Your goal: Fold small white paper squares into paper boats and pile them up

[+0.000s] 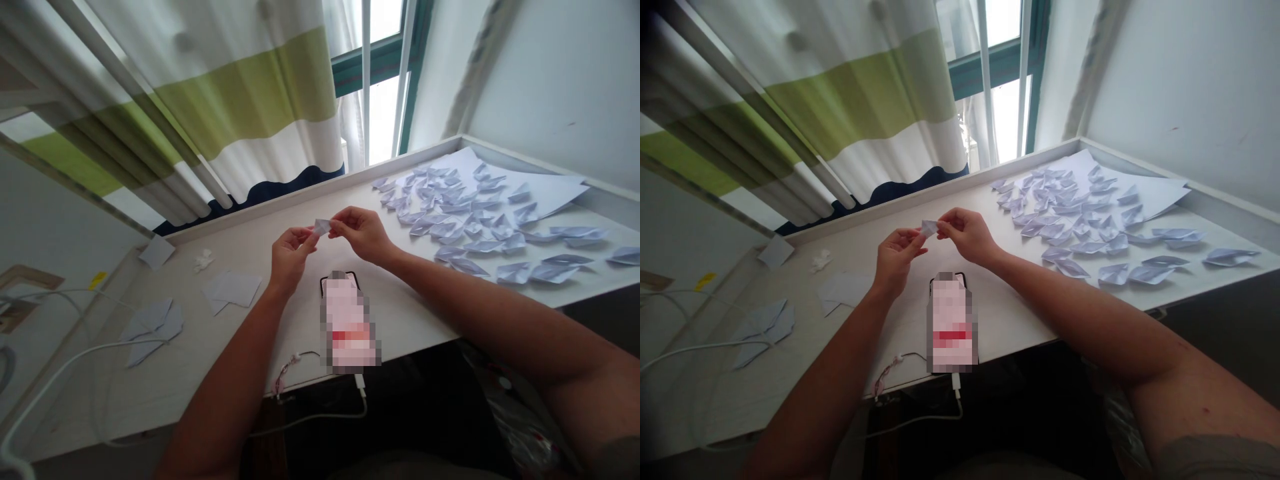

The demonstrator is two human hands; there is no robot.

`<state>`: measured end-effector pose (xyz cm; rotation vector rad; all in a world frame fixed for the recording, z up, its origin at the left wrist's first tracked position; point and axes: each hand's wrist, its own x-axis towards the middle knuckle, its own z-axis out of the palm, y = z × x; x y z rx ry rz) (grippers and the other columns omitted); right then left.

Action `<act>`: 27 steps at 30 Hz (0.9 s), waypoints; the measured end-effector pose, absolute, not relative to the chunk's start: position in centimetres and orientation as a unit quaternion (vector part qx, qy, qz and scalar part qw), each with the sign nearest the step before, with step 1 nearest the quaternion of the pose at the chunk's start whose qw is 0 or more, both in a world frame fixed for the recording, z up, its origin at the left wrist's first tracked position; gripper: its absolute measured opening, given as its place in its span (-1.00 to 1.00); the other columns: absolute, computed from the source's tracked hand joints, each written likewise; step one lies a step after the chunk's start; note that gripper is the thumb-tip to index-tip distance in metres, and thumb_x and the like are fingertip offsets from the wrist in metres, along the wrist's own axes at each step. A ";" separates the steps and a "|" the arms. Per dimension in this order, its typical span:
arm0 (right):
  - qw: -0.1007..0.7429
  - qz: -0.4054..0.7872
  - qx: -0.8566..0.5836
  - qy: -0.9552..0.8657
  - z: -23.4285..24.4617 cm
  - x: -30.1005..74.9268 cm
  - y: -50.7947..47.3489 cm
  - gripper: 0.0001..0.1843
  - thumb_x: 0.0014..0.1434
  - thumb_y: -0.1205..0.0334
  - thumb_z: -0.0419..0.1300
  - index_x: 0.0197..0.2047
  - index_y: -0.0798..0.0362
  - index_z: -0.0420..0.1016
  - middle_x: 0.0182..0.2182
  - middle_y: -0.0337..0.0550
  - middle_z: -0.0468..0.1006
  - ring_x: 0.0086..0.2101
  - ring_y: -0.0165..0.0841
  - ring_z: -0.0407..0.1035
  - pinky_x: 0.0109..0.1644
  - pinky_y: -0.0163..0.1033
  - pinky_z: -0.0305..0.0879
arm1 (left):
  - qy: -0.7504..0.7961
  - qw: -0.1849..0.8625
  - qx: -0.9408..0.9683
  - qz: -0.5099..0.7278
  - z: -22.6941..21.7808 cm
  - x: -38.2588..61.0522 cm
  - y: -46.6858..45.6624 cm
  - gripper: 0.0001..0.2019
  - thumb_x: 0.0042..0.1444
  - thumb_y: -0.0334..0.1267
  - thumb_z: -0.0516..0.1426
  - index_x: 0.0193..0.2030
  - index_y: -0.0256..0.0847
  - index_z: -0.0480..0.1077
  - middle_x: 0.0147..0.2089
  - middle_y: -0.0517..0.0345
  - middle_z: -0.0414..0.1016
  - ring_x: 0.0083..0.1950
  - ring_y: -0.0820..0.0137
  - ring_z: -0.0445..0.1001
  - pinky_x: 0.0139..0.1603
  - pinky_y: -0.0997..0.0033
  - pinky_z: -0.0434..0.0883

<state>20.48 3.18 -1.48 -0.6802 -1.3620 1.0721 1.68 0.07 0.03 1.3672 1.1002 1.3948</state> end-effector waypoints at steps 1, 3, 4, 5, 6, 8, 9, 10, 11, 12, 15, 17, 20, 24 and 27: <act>0.597 0.457 -0.294 -0.590 -1.5 20.5 3.2 -0.42 0.08 -0.38 0.53 -0.25 -0.01 0.61 -0.35 -0.13 0.72 -0.31 -0.23 0.66 -0.07 0.02 0.70 | 0.440 0.465 0.537 0.549 0.2 1.7 -0.1 -0.56 -0.05 0.04 0.54 -0.27 -0.19 0.52 0.01 0.01 0.69 -0.01 0.30 0.63 -0.02 0.29 0.60; 0.593 0.449 -0.299 -0.597 -1.5 20.6 3.2 -0.42 0.09 -0.39 0.53 -0.26 -0.02 0.61 -0.36 -0.14 0.72 -0.31 -0.22 0.66 -0.07 0.04 0.70 | 0.437 0.522 0.518 0.518 0.5 1.7 -0.3 -0.56 -0.09 0.01 0.56 -0.28 -0.20 0.52 -0.04 0.03 0.69 0.00 0.28 0.63 0.02 0.25 0.61; 0.591 0.445 -0.302 -0.601 -1.4 20.6 3.2 -0.42 0.09 -0.39 0.52 -0.26 -0.02 0.61 -0.37 -0.14 0.72 -0.31 -0.21 0.66 -0.07 0.04 0.70 | 0.436 0.543 0.512 0.503 0.6 1.7 -0.3 -0.56 -0.10 0.00 0.56 -0.27 -0.20 0.52 -0.07 0.04 0.68 0.01 0.27 0.64 0.03 0.23 0.62; 0.589 0.442 -0.304 -0.605 -1.4 20.7 3.1 -0.43 0.10 -0.38 0.53 -0.26 -0.02 0.61 -0.37 -0.14 0.72 -0.31 -0.21 0.66 -0.06 0.05 0.69 | 0.435 0.557 0.508 0.493 0.6 1.7 -0.4 -0.56 -0.10 -0.01 0.57 -0.26 -0.20 0.53 -0.09 0.05 0.67 0.02 0.26 0.64 0.04 0.22 0.62; 0.588 0.438 -0.305 -0.608 -1.4 20.7 3.1 -0.45 0.12 -0.36 0.53 -0.26 -0.02 0.61 -0.37 -0.14 0.72 -0.31 -0.21 0.65 -0.07 0.05 0.69 | 0.434 0.562 0.507 0.488 0.6 1.6 -0.4 -0.56 -0.11 -0.02 0.57 -0.24 -0.20 0.54 -0.11 0.06 0.67 0.03 0.25 0.64 0.04 0.21 0.62; 0.584 0.428 -0.310 -0.616 -1.4 20.8 3.1 -0.48 0.15 -0.31 0.53 -0.25 -0.02 0.61 -0.36 -0.13 0.72 -0.31 -0.21 0.65 -0.08 0.03 0.69 | 0.436 0.555 0.513 0.488 0.6 1.5 -0.4 -0.56 -0.10 -0.02 0.57 -0.22 -0.20 0.56 -0.12 0.07 0.66 0.02 0.26 0.65 0.05 0.22 0.62; 0.582 0.421 -0.315 -0.620 -1.4 20.8 3.1 -0.50 0.17 -0.29 0.52 -0.25 -0.01 0.61 -0.35 -0.12 0.73 -0.30 -0.22 0.65 -0.08 0.03 0.68 | 0.439 0.546 0.520 0.489 0.5 1.4 -0.3 -0.56 -0.09 -0.01 0.56 -0.21 -0.20 0.57 -0.12 0.07 0.67 0.00 0.27 0.65 0.03 0.24 0.61; 0.580 0.414 -0.321 -0.624 -1.4 20.9 3.0 -0.52 0.18 -0.27 0.52 -0.25 -0.01 0.61 -0.34 -0.11 0.73 -0.30 -0.22 0.65 -0.09 0.02 0.68 | 0.442 0.539 0.527 0.486 0.4 1.3 -0.3 -0.56 -0.08 0.00 0.56 -0.19 -0.20 0.58 -0.13 0.07 0.67 -0.02 0.28 0.66 0.01 0.26 0.61; 0.578 0.407 -0.326 -0.628 -1.4 20.9 3.0 -0.53 0.19 -0.26 0.51 -0.24 -0.01 0.61 -0.33 -0.11 0.73 -0.30 -0.22 0.65 -0.09 0.02 0.67 | 0.445 0.536 0.532 0.481 0.4 1.3 -0.2 -0.55 -0.07 0.02 0.56 -0.18 -0.20 0.59 -0.13 0.06 0.67 -0.05 0.30 0.66 -0.02 0.28 0.60; 0.577 0.402 -0.330 -0.630 -1.4 20.9 3.0 -0.53 0.20 -0.26 0.51 -0.24 -0.01 0.61 -0.34 -0.10 0.73 -0.30 -0.21 0.65 -0.09 0.02 0.67 | 0.447 0.535 0.534 0.478 0.3 1.2 -0.1 -0.54 -0.07 0.04 0.55 -0.17 -0.19 0.60 -0.14 0.06 0.67 -0.09 0.31 0.66 -0.05 0.30 0.60; 0.576 0.400 -0.335 -0.629 -1.5 20.8 2.9 -0.52 0.19 -0.28 0.51 -0.26 -0.03 0.59 -0.37 -0.12 0.72 -0.31 -0.20 0.66 -0.11 0.02 0.66 | 0.449 0.534 0.514 0.499 0.2 1.0 0.1 -0.54 -0.10 0.04 0.57 -0.23 -0.20 0.59 -0.19 0.10 0.64 -0.17 0.37 0.61 -0.10 0.32 0.59; 0.576 0.403 -0.335 -0.627 -1.6 20.7 2.9 -0.51 0.18 -0.29 0.51 -0.27 -0.03 0.59 -0.37 -0.12 0.72 -0.31 -0.19 0.66 -0.12 0.01 0.65 | 0.445 0.534 0.500 0.516 0.3 0.9 0.2 -0.56 -0.12 0.00 0.58 -0.28 -0.20 0.57 -0.22 0.14 0.60 -0.18 0.41 0.57 -0.08 0.33 0.60; 0.586 0.411 -0.329 -0.616 -1.7 20.6 3.0 -0.50 0.16 -0.30 0.52 -0.26 -0.03 0.59 -0.37 -0.13 0.71 -0.31 -0.20 0.66 -0.09 0.04 0.67 | 0.434 0.556 0.503 0.500 0.3 0.8 0.2 -0.58 -0.11 -0.07 0.59 -0.23 -0.20 0.59 -0.23 0.17 0.58 -0.19 0.43 0.56 -0.05 0.31 0.61; 0.595 0.425 -0.324 -0.601 -1.9 20.6 3.2 -0.53 0.15 -0.26 0.54 -0.26 -0.04 0.59 -0.37 -0.16 0.70 -0.31 -0.22 0.64 -0.05 0.08 0.67 | 0.421 0.577 0.515 0.473 0.4 0.9 -0.1 -0.61 -0.05 -0.12 0.58 -0.16 -0.20 0.62 -0.20 0.13 0.62 -0.18 0.40 0.61 -0.06 0.28 0.63; 0.600 0.423 -0.322 -0.598 -1.9 20.6 3.1 -0.57 0.16 -0.21 0.55 -0.27 -0.04 0.60 -0.38 -0.14 0.70 -0.33 -0.21 0.64 -0.10 0.07 0.65 | 0.410 0.592 0.517 0.463 0.4 1.0 -0.2 -0.63 0.08 -0.02 0.53 -0.15 -0.22 0.63 -0.09 -0.01 0.69 -0.14 0.33 0.67 -0.03 0.24 0.64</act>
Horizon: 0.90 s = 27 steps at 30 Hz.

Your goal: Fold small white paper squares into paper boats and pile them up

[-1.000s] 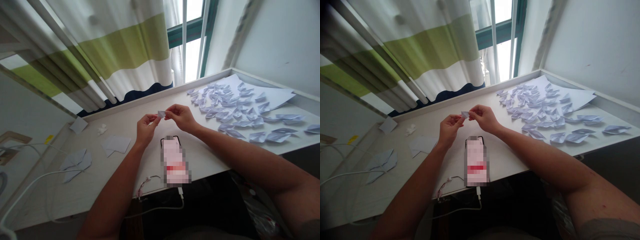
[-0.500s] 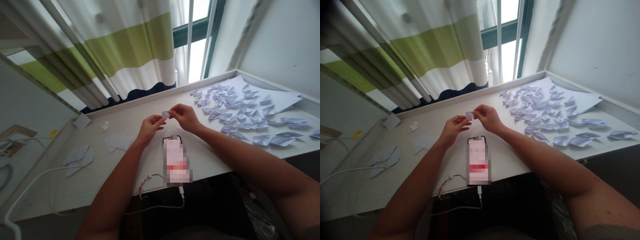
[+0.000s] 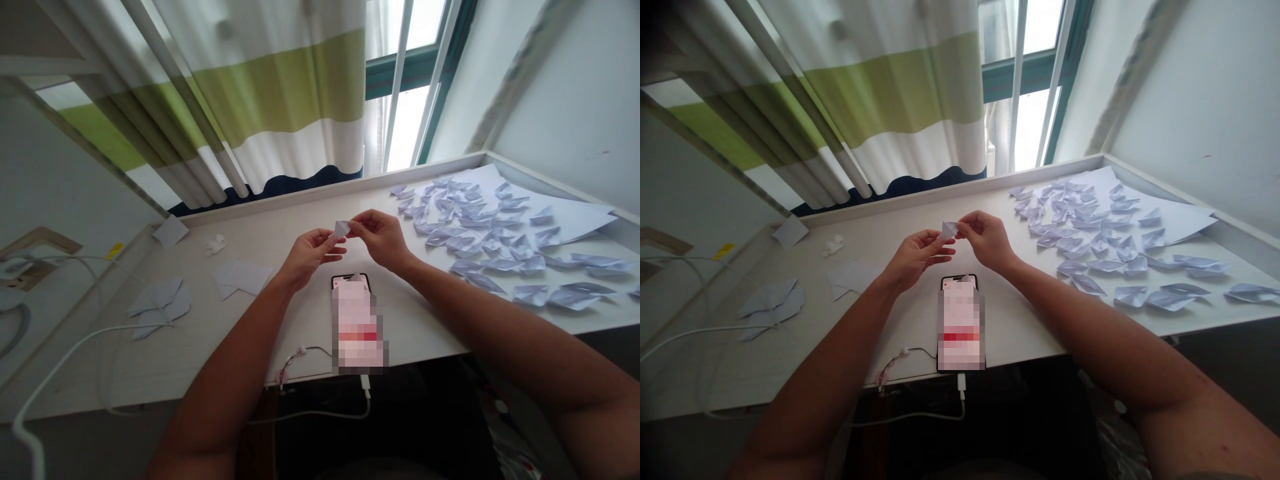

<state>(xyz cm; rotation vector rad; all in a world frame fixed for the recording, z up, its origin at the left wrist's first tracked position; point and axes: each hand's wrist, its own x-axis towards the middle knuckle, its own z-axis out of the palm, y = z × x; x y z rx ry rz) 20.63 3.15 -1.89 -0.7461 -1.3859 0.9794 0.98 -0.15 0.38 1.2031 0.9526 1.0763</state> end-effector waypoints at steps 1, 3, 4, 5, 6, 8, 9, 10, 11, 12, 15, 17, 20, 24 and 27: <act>0.603 0.421 -0.321 -0.597 -1.9 20.6 3.1 -0.57 0.16 -0.19 0.55 -0.28 -0.03 0.60 -0.38 -0.14 0.70 -0.33 -0.20 0.64 -0.11 0.07 0.65 | 0.409 0.587 0.519 0.468 0.3 1.0 -0.1 -0.63 0.09 0.01 0.52 -0.16 -0.23 0.63 -0.09 -0.03 0.71 -0.14 0.33 0.68 -0.03 0.23 0.64; 0.605 0.417 -0.322 -0.597 -1.7 20.6 3.0 -0.57 0.15 -0.20 0.55 -0.28 -0.03 0.60 -0.39 -0.14 0.70 -0.34 -0.21 0.65 -0.11 0.06 0.65 | 0.412 0.554 0.529 0.493 0.1 1.0 0.1 -0.62 0.06 0.01 0.53 -0.18 -0.24 0.65 -0.16 0.00 0.72 -0.17 0.35 0.66 -0.01 0.24 0.64; 0.604 0.415 -0.324 -0.598 -1.7 20.6 2.9 -0.56 0.15 -0.21 0.55 -0.28 -0.03 0.59 -0.38 -0.15 0.71 -0.34 -0.21 0.65 -0.11 0.06 0.65 | 0.416 0.531 0.535 0.508 0.0 1.0 0.2 -0.62 0.03 0.00 0.54 -0.19 -0.24 0.66 -0.20 0.04 0.71 -0.19 0.37 0.65 -0.01 0.25 0.63; 0.602 0.413 -0.327 -0.599 -1.6 20.6 2.8 -0.55 0.15 -0.22 0.54 -0.28 -0.03 0.59 -0.38 -0.15 0.71 -0.34 -0.21 0.65 -0.11 0.06 0.66 | 0.420 0.509 0.541 0.521 -0.1 1.0 0.3 -0.61 0.01 -0.01 0.55 -0.19 -0.24 0.67 -0.23 0.06 0.70 -0.21 0.38 0.64 -0.01 0.25 0.62; 0.600 0.412 -0.330 -0.601 -1.5 20.6 2.7 -0.54 0.15 -0.24 0.54 -0.27 -0.03 0.59 -0.37 -0.15 0.71 -0.33 -0.22 0.65 -0.10 0.05 0.66 | 0.424 0.492 0.544 0.531 -0.2 1.0 0.4 -0.61 0.00 0.00 0.55 -0.20 -0.24 0.67 -0.26 0.08 0.70 -0.23 0.38 0.63 -0.01 0.25 0.62; 0.597 0.412 -0.331 -0.604 -1.4 20.5 2.6 -0.53 0.16 -0.25 0.53 -0.27 -0.03 0.59 -0.36 -0.15 0.71 -0.32 -0.22 0.65 -0.09 0.05 0.67 | 0.428 0.474 0.545 0.543 -0.3 1.1 0.5 -0.61 0.02 0.02 0.53 -0.19 -0.24 0.66 -0.28 0.09 0.69 -0.25 0.38 0.62 -0.03 0.24 0.62; 0.596 0.413 -0.330 -0.604 -1.3 20.5 2.6 -0.53 0.16 -0.25 0.53 -0.27 -0.03 0.59 -0.36 -0.14 0.71 -0.32 -0.22 0.65 -0.09 0.04 0.67 | 0.427 0.470 0.543 0.549 -0.3 1.2 0.6 -0.61 0.04 0.02 0.52 -0.18 -0.24 0.65 -0.28 0.10 0.69 -0.25 0.37 0.63 -0.02 0.23 0.62; 0.596 0.413 -0.328 -0.605 -1.3 20.4 2.5 -0.54 0.17 -0.24 0.53 -0.27 -0.02 0.59 -0.36 -0.14 0.71 -0.32 -0.22 0.66 -0.09 0.04 0.66 | 0.426 0.466 0.541 0.555 -0.3 1.2 0.6 -0.61 0.06 0.02 0.52 -0.16 -0.23 0.64 -0.28 0.10 0.69 -0.25 0.38 0.63 -0.02 0.22 0.62; 0.597 0.412 -0.326 -0.606 -1.3 20.4 2.5 -0.54 0.17 -0.24 0.53 -0.27 -0.02 0.59 -0.36 -0.13 0.71 -0.32 -0.21 0.66 -0.09 0.04 0.66 | 0.423 0.462 0.537 0.565 -0.3 1.3 0.5 -0.61 0.07 0.01 0.52 -0.15 -0.22 0.62 -0.28 0.11 0.68 -0.26 0.38 0.63 -0.02 0.22 0.62; 0.599 0.412 -0.323 -0.606 -1.4 20.3 2.4 -0.54 0.17 -0.24 0.53 -0.27 -0.02 0.60 -0.36 -0.13 0.71 -0.33 -0.21 0.66 -0.10 0.04 0.66 | 0.420 0.458 0.532 0.575 -0.4 1.3 0.5 -0.61 0.06 -0.01 0.53 -0.15 -0.21 0.59 -0.29 0.13 0.68 -0.27 0.39 0.63 -0.03 0.23 0.62; 0.602 0.410 -0.319 -0.606 -1.5 20.3 2.4 -0.52 0.17 -0.26 0.53 -0.26 -0.01 0.61 -0.36 -0.13 0.72 -0.33 -0.21 0.67 -0.10 0.04 0.67 | 0.407 0.445 0.519 0.606 -0.5 1.6 0.5 -0.58 0.04 -0.02 0.55 -0.22 -0.19 0.50 -0.34 0.19 0.64 -0.32 0.41 0.63 -0.09 0.28 0.62; 0.604 0.408 -0.320 -0.605 -1.5 20.2 2.5 -0.50 0.17 -0.28 0.53 -0.26 -0.01 0.61 -0.36 -0.14 0.72 -0.33 -0.21 0.67 -0.11 0.03 0.67 | 0.398 0.434 0.518 0.621 -0.7 1.8 0.5 -0.56 0.03 0.00 0.55 -0.26 -0.17 0.45 -0.39 0.22 0.62 -0.36 0.41 0.63 -0.16 0.32 0.61; 0.609 0.406 -0.319 -0.602 -1.5 20.2 2.5 -0.49 0.16 -0.28 0.54 -0.27 -0.01 0.61 -0.37 -0.14 0.72 -0.33 -0.21 0.68 -0.12 0.02 0.68 | 0.399 0.411 0.513 0.639 -0.8 2.0 0.4 -0.54 0.03 0.02 0.55 -0.28 -0.16 0.41 -0.42 0.25 0.61 -0.40 0.43 0.62 -0.25 0.39 0.59; 0.613 0.405 -0.312 -0.603 -1.4 20.2 2.5 -0.51 0.16 -0.27 0.54 -0.27 -0.01 0.62 -0.37 -0.15 0.73 -0.34 -0.21 0.69 -0.13 0.01 0.69 | 0.406 0.396 0.516 0.642 -0.7 2.1 0.3 -0.58 0.04 -0.01 0.54 -0.30 -0.17 0.45 -0.40 0.23 0.64 -0.40 0.42 0.64 -0.27 0.41 0.58; 0.615 0.400 -0.318 -0.600 -1.4 20.3 2.5 -0.49 0.14 -0.31 0.54 -0.27 -0.02 0.61 -0.37 -0.15 0.73 -0.34 -0.21 0.69 -0.14 0.01 0.70 | 0.407 0.395 0.525 0.634 -0.6 2.1 0.2 -0.63 0.01 -0.04 0.55 -0.23 -0.21 0.58 -0.33 0.16 0.68 -0.35 0.41 0.65 -0.22 0.38 0.60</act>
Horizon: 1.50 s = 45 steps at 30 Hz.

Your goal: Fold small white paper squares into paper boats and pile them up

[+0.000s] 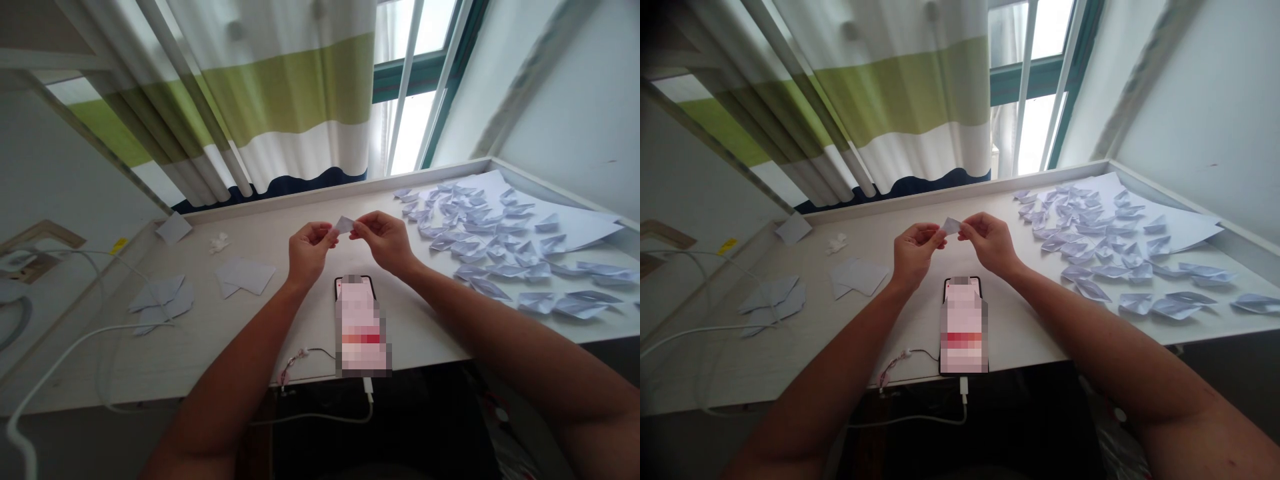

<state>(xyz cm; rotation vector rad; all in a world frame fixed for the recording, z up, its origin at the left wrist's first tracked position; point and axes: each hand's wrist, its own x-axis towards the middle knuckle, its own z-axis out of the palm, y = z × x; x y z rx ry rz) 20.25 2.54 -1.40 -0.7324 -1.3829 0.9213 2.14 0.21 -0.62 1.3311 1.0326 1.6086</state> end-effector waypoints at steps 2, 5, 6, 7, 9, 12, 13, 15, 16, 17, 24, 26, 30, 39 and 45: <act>0.614 0.395 -0.323 -0.601 -1.4 20.3 2.5 -0.48 0.14 -0.31 0.54 -0.26 -0.02 0.61 -0.36 -0.15 0.74 -0.34 -0.21 0.69 -0.14 0.01 0.71 | 0.409 0.392 0.530 0.631 -0.7 2.2 0.2 -0.63 -0.02 -0.08 0.56 -0.19 -0.22 0.63 -0.30 0.14 0.70 -0.32 0.42 0.64 -0.20 0.39 0.60; 0.613 0.391 -0.326 -0.604 -1.3 20.3 2.4 -0.50 0.16 -0.29 0.53 -0.25 -0.02 0.62 -0.35 -0.15 0.74 -0.33 -0.22 0.69 -0.14 0.00 0.71 | 0.412 0.386 0.540 0.625 -0.7 2.2 0.1 -0.66 -0.01 -0.13 0.55 -0.20 -0.22 0.63 -0.31 0.15 0.69 -0.29 0.43 0.63 -0.18 0.41 0.58; 0.613 0.391 -0.324 -0.605 -1.3 20.3 2.4 -0.51 0.16 -0.28 0.53 -0.25 -0.02 0.62 -0.35 -0.14 0.74 -0.33 -0.22 0.69 -0.15 0.00 0.70 | 0.412 0.384 0.541 0.624 -0.7 2.2 0.1 -0.67 0.00 -0.14 0.55 -0.19 -0.22 0.62 -0.31 0.15 0.69 -0.29 0.43 0.63 -0.18 0.41 0.57; 0.613 0.391 -0.323 -0.605 -1.3 20.3 2.4 -0.51 0.16 -0.28 0.54 -0.25 -0.01 0.62 -0.35 -0.14 0.74 -0.34 -0.22 0.69 -0.15 0.00 0.70 | 0.413 0.384 0.540 0.625 -0.7 2.2 0.1 -0.66 0.01 -0.14 0.54 -0.18 -0.21 0.60 -0.31 0.16 0.69 -0.29 0.43 0.64 -0.18 0.41 0.58; 0.614 0.392 -0.320 -0.605 -1.2 20.2 2.3 -0.51 0.16 -0.27 0.54 -0.26 -0.01 0.62 -0.35 -0.13 0.74 -0.34 -0.21 0.69 -0.16 0.01 0.70 | 0.415 0.382 0.533 0.630 -0.7 2.2 0.2 -0.63 0.01 -0.15 0.55 -0.17 -0.19 0.54 -0.33 0.20 0.67 -0.31 0.43 0.64 -0.19 0.41 0.58; 0.613 0.393 -0.322 -0.605 -1.2 20.2 2.2 -0.50 0.16 -0.28 0.54 -0.26 -0.01 0.62 -0.35 -0.13 0.74 -0.34 -0.20 0.69 -0.16 0.01 0.70 | 0.420 0.376 0.530 0.633 -0.8 2.2 0.2 -0.63 0.02 -0.14 0.55 -0.24 -0.19 0.49 -0.34 0.20 0.64 -0.31 0.42 0.65 -0.17 0.39 0.59; 0.612 0.392 -0.324 -0.605 -1.2 20.2 2.2 -0.50 0.16 -0.28 0.54 -0.26 -0.01 0.61 -0.35 -0.13 0.74 -0.33 -0.20 0.69 -0.15 0.02 0.70 | 0.422 0.375 0.531 0.631 -0.8 2.2 0.3 -0.65 0.03 -0.14 0.54 -0.26 -0.20 0.51 -0.33 0.18 0.64 -0.30 0.41 0.65 -0.15 0.37 0.60; 0.611 0.390 -0.327 -0.607 -1.2 20.2 2.3 -0.50 0.16 -0.29 0.53 -0.26 -0.01 0.61 -0.35 -0.13 0.74 -0.33 -0.20 0.68 -0.13 0.02 0.71 | 0.426 0.376 0.533 0.628 -0.8 2.3 0.2 -0.68 0.05 -0.14 0.53 -0.25 -0.23 0.55 -0.30 0.13 0.66 -0.26 0.39 0.66 -0.11 0.34 0.62; 0.611 0.389 -0.327 -0.607 -1.2 20.2 2.3 -0.50 0.16 -0.29 0.53 -0.26 -0.02 0.61 -0.35 -0.13 0.73 -0.33 -0.21 0.68 -0.13 0.03 0.71 | 0.427 0.377 0.531 0.628 -0.8 2.3 0.2 -0.69 0.05 -0.15 0.53 -0.23 -0.24 0.57 -0.29 0.12 0.66 -0.25 0.38 0.66 -0.09 0.33 0.62; 0.611 0.388 -0.327 -0.608 -1.2 20.2 2.3 -0.50 0.17 -0.29 0.53 -0.26 -0.02 0.60 -0.35 -0.13 0.73 -0.32 -0.21 0.68 -0.12 0.03 0.71 | 0.429 0.376 0.529 0.629 -0.8 2.3 0.2 -0.68 0.05 -0.15 0.54 -0.21 -0.24 0.58 -0.27 0.11 0.67 -0.24 0.38 0.66 -0.08 0.32 0.62; 0.618 0.422 -0.315 -0.584 -1.5 19.9 2.5 -0.48 0.10 -0.31 0.56 -0.28 -0.03 0.61 -0.36 -0.16 0.73 -0.33 -0.22 0.68 -0.09 0.04 0.72 | 0.443 0.354 0.536 0.626 -0.7 2.3 0.0 -0.77 0.10 -0.19 0.50 -0.21 -0.23 0.63 -0.25 0.09 0.69 -0.24 0.39 0.63 -0.10 0.34 0.59; 0.624 0.426 -0.311 -0.577 -1.6 19.9 2.7 -0.48 0.09 -0.30 0.58 -0.29 -0.03 0.62 -0.37 -0.17 0.73 -0.34 -0.23 0.68 -0.10 0.02 0.72 | 0.447 0.354 0.542 0.618 -0.6 2.2 0.0 -0.79 0.10 -0.20 0.49 -0.24 -0.22 0.64 -0.25 0.09 0.69 -0.24 0.39 0.61 -0.12 0.34 0.57; 0.635 0.424 -0.305 -0.569 -1.8 19.9 2.8 -0.49 0.08 -0.28 0.59 -0.29 -0.03 0.62 -0.39 -0.19 0.72 -0.35 -0.24 0.68 -0.12 0.01 0.71 | 0.445 0.399 0.536 0.597 -0.4 2.4 -0.2 -0.75 0.07 -0.18 0.51 -0.23 -0.23 0.63 -0.22 0.08 0.69 -0.21 0.39 0.60 -0.11 0.36 0.55; 0.591 0.439 -0.323 -0.595 -1.7 19.8 2.4 -0.46 0.11 -0.30 0.56 -0.27 -0.01 0.58 -0.36 -0.19 0.70 -0.36 -0.25 0.67 -0.16 -0.01 0.70 | 0.465 0.483 0.485 0.561 -0.6 2.0 0.0 -0.72 0.04 -0.19 0.54 -0.29 -0.25 0.59 -0.29 0.08 0.68 -0.27 0.40 0.60 -0.18 0.35 0.57; 0.543 0.454 -0.335 -0.622 -1.7 20.0 2.2 -0.45 0.13 -0.32 0.54 -0.26 -0.01 0.54 -0.35 -0.14 0.71 -0.34 -0.22 0.69 -0.15 0.01 0.69 | 0.466 0.370 0.524 0.610 -0.5 1.0 0.9 -0.81 0.10 -0.23 0.51 -0.25 -0.23 0.67 -0.28 0.06 0.70 -0.32 0.41 0.57 -0.21 0.36 0.54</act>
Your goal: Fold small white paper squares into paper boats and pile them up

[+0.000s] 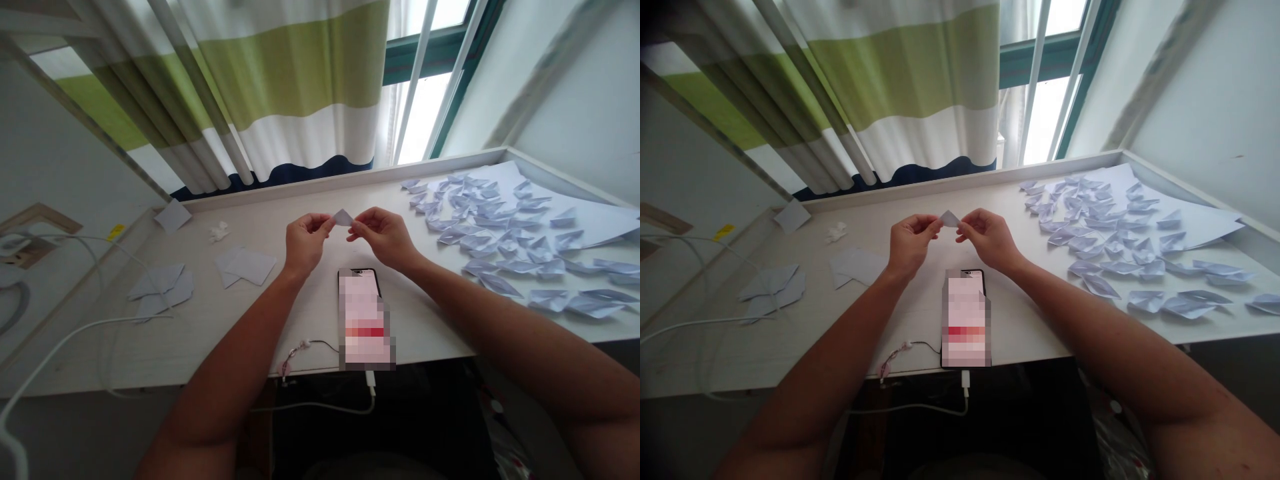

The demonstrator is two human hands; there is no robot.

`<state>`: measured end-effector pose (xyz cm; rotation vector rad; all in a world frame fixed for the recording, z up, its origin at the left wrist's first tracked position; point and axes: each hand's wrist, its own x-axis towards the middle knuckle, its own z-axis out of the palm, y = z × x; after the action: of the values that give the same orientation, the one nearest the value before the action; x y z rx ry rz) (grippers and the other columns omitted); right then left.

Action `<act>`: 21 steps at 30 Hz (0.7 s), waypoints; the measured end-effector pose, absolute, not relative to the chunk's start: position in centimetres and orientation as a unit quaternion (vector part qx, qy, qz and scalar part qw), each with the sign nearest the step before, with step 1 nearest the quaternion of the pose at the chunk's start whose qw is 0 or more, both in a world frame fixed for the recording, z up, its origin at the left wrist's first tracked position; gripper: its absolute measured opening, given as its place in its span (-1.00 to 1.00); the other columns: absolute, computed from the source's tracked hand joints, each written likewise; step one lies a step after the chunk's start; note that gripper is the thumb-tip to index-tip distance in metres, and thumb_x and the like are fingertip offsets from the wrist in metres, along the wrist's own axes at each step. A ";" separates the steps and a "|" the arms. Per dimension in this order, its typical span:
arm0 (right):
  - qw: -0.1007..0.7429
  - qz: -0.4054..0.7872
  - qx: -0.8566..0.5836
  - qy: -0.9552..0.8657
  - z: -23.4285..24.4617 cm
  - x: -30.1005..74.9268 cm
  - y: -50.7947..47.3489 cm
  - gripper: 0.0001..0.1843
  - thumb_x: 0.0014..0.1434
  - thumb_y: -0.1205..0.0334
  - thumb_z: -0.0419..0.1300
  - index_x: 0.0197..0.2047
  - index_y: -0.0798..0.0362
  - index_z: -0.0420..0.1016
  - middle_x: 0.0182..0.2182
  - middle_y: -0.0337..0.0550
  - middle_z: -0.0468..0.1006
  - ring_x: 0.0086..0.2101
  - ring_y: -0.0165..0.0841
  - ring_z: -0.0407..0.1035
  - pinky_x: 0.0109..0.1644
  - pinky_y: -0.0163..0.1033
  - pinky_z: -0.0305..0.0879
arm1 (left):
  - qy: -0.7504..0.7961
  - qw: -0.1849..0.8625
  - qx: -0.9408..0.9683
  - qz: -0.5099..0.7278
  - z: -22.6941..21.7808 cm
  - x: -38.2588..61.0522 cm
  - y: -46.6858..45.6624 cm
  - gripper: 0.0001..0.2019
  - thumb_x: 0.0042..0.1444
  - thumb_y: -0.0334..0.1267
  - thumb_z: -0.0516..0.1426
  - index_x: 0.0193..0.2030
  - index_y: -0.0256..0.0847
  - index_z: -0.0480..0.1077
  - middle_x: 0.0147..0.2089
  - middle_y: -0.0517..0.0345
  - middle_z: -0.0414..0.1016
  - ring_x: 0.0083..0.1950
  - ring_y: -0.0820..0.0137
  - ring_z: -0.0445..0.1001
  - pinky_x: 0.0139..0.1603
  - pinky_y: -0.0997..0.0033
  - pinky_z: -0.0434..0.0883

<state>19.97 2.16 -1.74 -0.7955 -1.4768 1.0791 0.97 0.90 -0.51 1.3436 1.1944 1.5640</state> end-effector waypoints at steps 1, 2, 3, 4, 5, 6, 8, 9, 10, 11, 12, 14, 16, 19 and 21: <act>0.541 0.459 -0.335 -0.620 -1.8 20.0 2.2 -0.44 0.12 -0.32 0.55 -0.26 -0.01 0.54 -0.35 -0.14 0.72 -0.34 -0.22 0.69 -0.14 0.02 0.70 | 0.466 0.362 0.530 0.609 -0.5 0.9 0.9 -0.84 0.13 -0.24 0.50 -0.24 -0.23 0.67 -0.28 0.06 0.70 -0.32 0.40 0.57 -0.21 0.35 0.54; 0.542 0.465 -0.333 -0.615 -1.8 20.1 2.3 -0.44 0.10 -0.32 0.56 -0.26 -0.01 0.54 -0.35 -0.14 0.72 -0.34 -0.23 0.68 -0.13 0.02 0.70 | 0.468 0.355 0.538 0.605 -0.4 0.9 0.8 -0.86 0.15 -0.24 0.48 -0.24 -0.23 0.68 -0.29 0.06 0.69 -0.32 0.40 0.56 -0.22 0.35 0.53; 0.545 0.471 -0.329 -0.610 -1.8 20.1 2.3 -0.43 0.09 -0.32 0.57 -0.27 -0.01 0.54 -0.36 -0.15 0.72 -0.34 -0.23 0.68 -0.13 0.02 0.71 | 0.470 0.349 0.547 0.599 -0.4 0.9 0.8 -0.87 0.17 -0.25 0.47 -0.25 -0.23 0.68 -0.30 0.07 0.69 -0.33 0.40 0.56 -0.23 0.36 0.52; 0.548 0.477 -0.325 -0.605 -1.7 20.1 2.3 -0.43 0.07 -0.31 0.58 -0.28 -0.01 0.55 -0.36 -0.15 0.72 -0.34 -0.23 0.68 -0.13 0.03 0.72 | 0.472 0.343 0.555 0.593 -0.4 0.9 0.7 -0.88 0.18 -0.25 0.46 -0.25 -0.23 0.68 -0.31 0.07 0.68 -0.33 0.39 0.55 -0.22 0.36 0.52; 0.550 0.483 -0.320 -0.601 -1.7 20.2 2.4 -0.44 0.06 -0.30 0.59 -0.28 -0.01 0.55 -0.37 -0.15 0.72 -0.34 -0.23 0.68 -0.13 0.03 0.72 | 0.474 0.339 0.562 0.587 -0.4 0.9 0.7 -0.89 0.19 -0.25 0.45 -0.26 -0.23 0.68 -0.32 0.07 0.68 -0.32 0.39 0.56 -0.21 0.36 0.52; 0.551 0.488 -0.316 -0.598 -1.7 20.2 2.4 -0.44 0.06 -0.29 0.60 -0.29 -0.01 0.55 -0.38 -0.15 0.72 -0.35 -0.23 0.68 -0.13 0.04 0.73 | 0.476 0.337 0.566 0.583 -0.4 0.9 0.7 -0.89 0.19 -0.25 0.45 -0.26 -0.22 0.68 -0.32 0.08 0.68 -0.31 0.38 0.56 -0.20 0.35 0.53; 0.550 0.500 -0.310 -0.593 -1.7 20.2 2.3 -0.44 0.05 -0.27 0.61 -0.30 0.01 0.56 -0.39 -0.14 0.72 -0.37 -0.23 0.67 -0.13 0.05 0.73 | 0.479 0.336 0.569 0.578 -0.5 0.8 0.7 -0.89 0.19 -0.25 0.45 -0.27 -0.22 0.68 -0.32 0.09 0.68 -0.30 0.38 0.57 -0.17 0.35 0.55; 0.547 0.506 -0.310 -0.591 -1.6 20.3 2.3 -0.45 0.05 -0.26 0.62 -0.30 0.01 0.57 -0.39 -0.14 0.72 -0.37 -0.24 0.67 -0.12 0.06 0.74 | 0.479 0.337 0.569 0.577 -0.6 0.8 0.8 -0.89 0.18 -0.25 0.45 -0.27 -0.22 0.67 -0.32 0.09 0.68 -0.29 0.38 0.58 -0.15 0.34 0.55; 0.544 0.513 -0.310 -0.587 -1.6 20.3 2.2 -0.45 0.06 -0.25 0.62 -0.30 0.02 0.57 -0.38 -0.13 0.72 -0.37 -0.24 0.67 -0.11 0.07 0.74 | 0.475 0.338 0.569 0.579 -0.6 0.8 0.8 -0.88 0.18 -0.25 0.45 -0.27 -0.23 0.66 -0.31 0.09 0.67 -0.29 0.38 0.59 -0.14 0.34 0.56; 0.540 0.520 -0.312 -0.584 -1.6 20.3 2.2 -0.45 0.06 -0.25 0.62 -0.29 0.02 0.57 -0.37 -0.13 0.72 -0.37 -0.24 0.68 -0.09 0.08 0.74 | 0.468 0.339 0.567 0.587 -0.7 0.8 0.9 -0.87 0.17 -0.26 0.46 -0.27 -0.22 0.66 -0.30 0.10 0.67 -0.28 0.38 0.59 -0.13 0.34 0.57; 0.535 0.528 -0.315 -0.579 -1.6 20.3 2.1 -0.46 0.06 -0.24 0.62 -0.27 0.02 0.58 -0.36 -0.12 0.73 -0.36 -0.23 0.68 -0.07 0.09 0.74 | 0.458 0.341 0.561 0.600 -0.8 0.8 1.0 -0.87 0.15 -0.27 0.47 -0.25 -0.22 0.65 -0.29 0.11 0.67 -0.26 0.39 0.60 -0.11 0.34 0.57; 0.526 0.543 -0.322 -0.570 -1.5 20.4 2.0 -0.46 0.07 -0.24 0.62 -0.25 0.02 0.58 -0.34 -0.11 0.73 -0.34 -0.23 0.69 -0.03 0.10 0.73 | 0.439 0.355 0.537 0.627 -0.8 0.9 1.1 -0.80 0.11 -0.29 0.49 -0.15 -0.19 0.65 -0.26 0.15 0.67 -0.22 0.39 0.62 -0.07 0.34 0.59; 0.520 0.556 -0.326 -0.561 -1.4 20.5 1.9 -0.46 0.08 -0.23 0.62 -0.24 0.01 0.58 -0.32 -0.11 0.74 -0.32 -0.22 0.69 0.00 0.10 0.73 | 0.433 0.379 0.508 0.641 -0.8 0.9 1.1 -0.71 0.08 -0.28 0.51 -0.07 -0.16 0.64 -0.22 0.16 0.68 -0.17 0.39 0.65 -0.03 0.33 0.61; 0.520 0.566 -0.325 -0.551 -1.3 20.5 1.8 -0.48 0.08 -0.21 0.62 -0.24 0.02 0.59 -0.31 -0.10 0.74 -0.32 -0.22 0.70 0.00 0.09 0.72 | 0.436 0.416 0.492 0.628 -0.8 1.1 0.9 -0.75 0.13 -0.17 0.51 -0.15 -0.16 0.61 -0.22 0.13 0.70 -0.17 0.38 0.67 -0.08 0.33 0.63; 0.523 0.570 -0.329 -0.541 -1.3 20.6 1.8 -0.48 0.06 -0.20 0.63 -0.26 0.01 0.60 -0.32 -0.09 0.75 -0.34 -0.22 0.69 -0.01 0.09 0.73 | 0.432 0.425 0.505 0.615 -0.7 1.3 0.7 -0.74 0.16 -0.08 0.49 -0.20 -0.15 0.59 -0.27 0.14 0.69 -0.25 0.37 0.68 -0.18 0.34 0.62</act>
<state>20.55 1.79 -1.30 -0.7886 -1.2959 1.3641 1.33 0.73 -0.69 1.2622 1.0805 1.5389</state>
